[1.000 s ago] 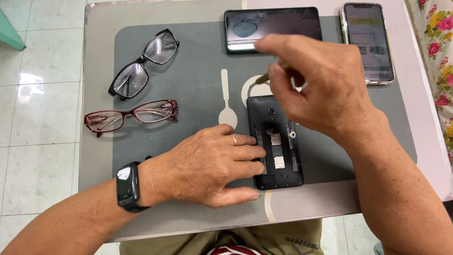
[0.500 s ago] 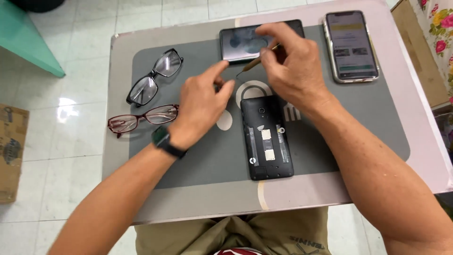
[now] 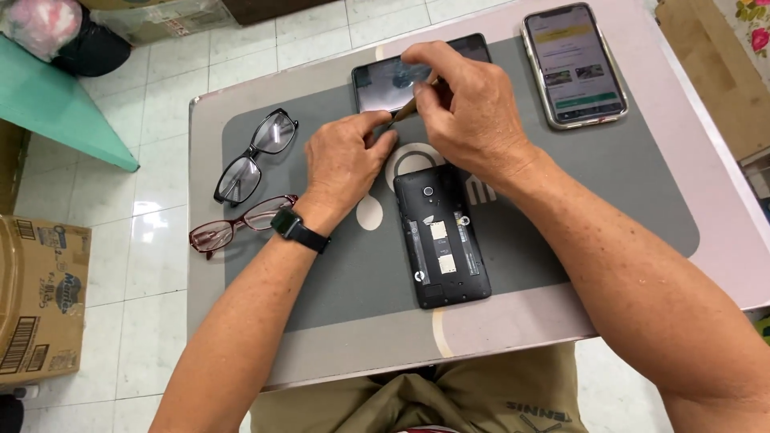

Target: The person uses a small tool to pry and manipulate the back cover of a disassembled smartphone on a table. They work along the edges and around the camera module area, attempting to separate the casing from the internal components.

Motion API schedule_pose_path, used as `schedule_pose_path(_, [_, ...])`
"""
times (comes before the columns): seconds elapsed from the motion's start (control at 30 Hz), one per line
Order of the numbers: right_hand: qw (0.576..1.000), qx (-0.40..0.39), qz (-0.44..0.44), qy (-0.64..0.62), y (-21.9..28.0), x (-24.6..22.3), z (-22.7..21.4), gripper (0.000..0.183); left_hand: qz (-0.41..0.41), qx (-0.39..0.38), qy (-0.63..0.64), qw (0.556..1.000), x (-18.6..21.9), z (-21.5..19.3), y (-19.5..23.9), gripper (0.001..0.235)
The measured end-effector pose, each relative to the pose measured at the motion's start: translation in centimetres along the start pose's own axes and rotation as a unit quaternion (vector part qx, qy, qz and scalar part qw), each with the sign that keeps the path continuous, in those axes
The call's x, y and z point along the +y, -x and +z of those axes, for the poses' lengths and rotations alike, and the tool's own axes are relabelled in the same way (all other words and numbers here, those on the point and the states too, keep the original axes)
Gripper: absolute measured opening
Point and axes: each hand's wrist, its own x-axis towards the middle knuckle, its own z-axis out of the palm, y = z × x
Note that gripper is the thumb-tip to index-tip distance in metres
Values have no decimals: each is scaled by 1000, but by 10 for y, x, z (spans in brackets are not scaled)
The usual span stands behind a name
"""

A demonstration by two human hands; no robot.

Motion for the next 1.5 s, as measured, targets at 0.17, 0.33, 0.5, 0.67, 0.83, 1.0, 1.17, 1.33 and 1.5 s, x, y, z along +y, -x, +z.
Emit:
schedule_pose_path(0.17, [1000,-2,-3,5,-3,3,-1,30,31,24,-6,999,-3,6,-1,19])
schedule_pose_path(0.33, [998,47,-32,16,-9,16,-19,28,-34,-24,-47,998,2,12,-5,24])
schedule_pose_path(0.5, [987,139,64,52,-4,45,-30,37,11,13,-55,998,5,13,-3,22])
schedule_pose_path(0.67, [989,130,15,66,-6,30,-36,11,-4,0,-27,1000,3,10,-3,26])
schedule_pose_path(0.83, [987,122,-60,87,-9,24,-34,20,-36,43,157,986,7,-14,-1,26])
schedule_pose_path(1.0, [987,130,-70,64,-11,21,-39,14,-44,63,212,974,20,-33,9,39])
schedule_pose_path(1.17, [996,46,-72,-23,-6,-23,-64,29,-19,1,167,986,26,-26,27,33])
schedule_pose_path(1.33, [801,-501,147,292,42,-129,-102,76,5,-25,216,976,21,-34,42,24])
schedule_pose_path(1.5, [681,-575,302,338,68,-152,-113,33,-3,-67,254,965,14,-36,49,18])
